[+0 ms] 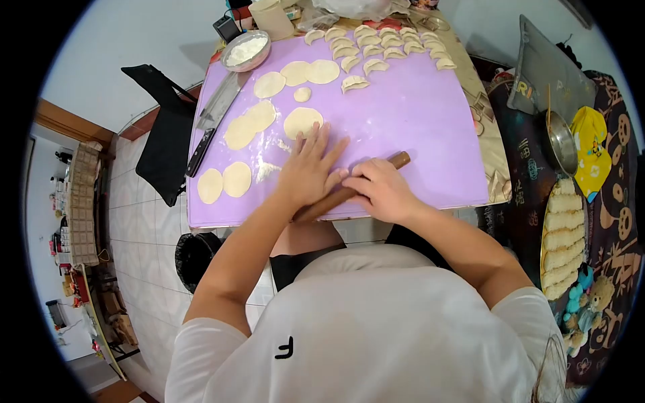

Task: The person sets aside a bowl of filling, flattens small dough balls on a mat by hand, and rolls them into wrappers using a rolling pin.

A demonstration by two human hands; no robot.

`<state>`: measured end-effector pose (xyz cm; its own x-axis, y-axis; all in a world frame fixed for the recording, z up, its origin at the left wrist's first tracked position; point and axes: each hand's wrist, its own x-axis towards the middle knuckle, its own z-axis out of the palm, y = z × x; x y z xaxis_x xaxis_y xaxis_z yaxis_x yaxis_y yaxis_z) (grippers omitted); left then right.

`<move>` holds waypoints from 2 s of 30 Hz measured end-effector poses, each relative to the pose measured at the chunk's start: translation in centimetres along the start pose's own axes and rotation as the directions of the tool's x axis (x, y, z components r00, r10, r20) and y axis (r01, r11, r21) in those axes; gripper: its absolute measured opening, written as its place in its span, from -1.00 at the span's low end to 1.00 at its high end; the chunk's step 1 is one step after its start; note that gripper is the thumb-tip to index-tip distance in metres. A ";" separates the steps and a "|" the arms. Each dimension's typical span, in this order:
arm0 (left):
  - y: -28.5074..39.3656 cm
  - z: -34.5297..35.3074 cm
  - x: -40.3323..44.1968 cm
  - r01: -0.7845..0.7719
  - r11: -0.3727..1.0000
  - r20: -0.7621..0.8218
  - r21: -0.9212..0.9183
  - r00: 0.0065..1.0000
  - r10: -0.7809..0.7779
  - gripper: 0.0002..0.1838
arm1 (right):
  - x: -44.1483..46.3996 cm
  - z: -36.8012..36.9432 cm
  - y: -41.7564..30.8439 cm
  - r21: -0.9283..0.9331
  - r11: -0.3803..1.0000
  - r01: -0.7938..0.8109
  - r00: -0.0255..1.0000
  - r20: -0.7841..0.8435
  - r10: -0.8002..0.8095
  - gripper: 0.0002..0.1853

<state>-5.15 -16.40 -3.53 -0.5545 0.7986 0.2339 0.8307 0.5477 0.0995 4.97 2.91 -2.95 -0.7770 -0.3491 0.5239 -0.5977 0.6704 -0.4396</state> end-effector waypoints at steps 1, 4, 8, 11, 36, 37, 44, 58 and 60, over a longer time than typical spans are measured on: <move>0.0 -0.1 0.1 0.019 1.000 0.009 0.007 1.000 -0.019 -0.29 | -0.1 -0.1 -0.1 0.023 1.000 0.014 1.000 0.015 -0.014 -0.68; 0.7 -0.1 0.1 0.073 0.997 0.033 0.003 0.997 -0.073 -0.29 | -0.5 0.3 0.1 0.052 0.999 0.006 1.000 -0.001 -0.006 -0.68; -0.5 -0.8 0.8 0.123 0.988 -0.037 -0.097 0.991 -0.127 -0.36 | -0.1 -0.4 -0.2 0.023 1.000 -0.005 1.000 0.030 0.004 -0.67; -5.2 3.9 -0.2 0.051 0.731 -0.344 -0.680 0.859 -0.380 -0.51 | -0.5 -0.1 0.1 0.024 1.000 0.003 0.999 0.034 -0.004 -0.67; -0.1 -2.9 -1.3 0.578 0.607 0.289 -0.545 0.810 -0.511 -0.84 | 4.7 1.5 2.6 -0.421 0.889 -0.181 0.954 0.143 0.262 -0.25; -0.1 -2.9 -1.1 0.541 0.611 0.249 -0.578 0.830 -0.499 -0.83 | 6.3 2.0 3.7 -0.433 0.885 -0.170 0.959 0.133 0.250 -0.24; -0.7 -3.7 0.1 0.544 0.638 0.318 -0.545 0.838 -0.443 -0.78 | 6.5 1.9 3.4 -0.407 0.895 -0.181 0.951 0.159 0.265 -0.23; -1.8 -3.3 0.3 0.433 0.764 0.283 -0.479 0.900 -0.332 -0.79 | 6.9 2.1 3.8 -0.480 0.870 -0.115 0.955 0.188 0.230 -0.30; -2.0 -3.3 -0.5 0.474 0.714 0.281 -0.515 0.880 -0.382 -0.79 | 3.9 0.8 1.5 -0.491 0.861 -0.132 0.925 0.251 0.285 -0.34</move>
<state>-6.36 -18.68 -0.61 -0.8194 0.5638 -0.1039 0.3549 0.6411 0.6805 0.89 2.07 -2.14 -0.9388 -0.2962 0.1757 -0.3149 0.9449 -0.0894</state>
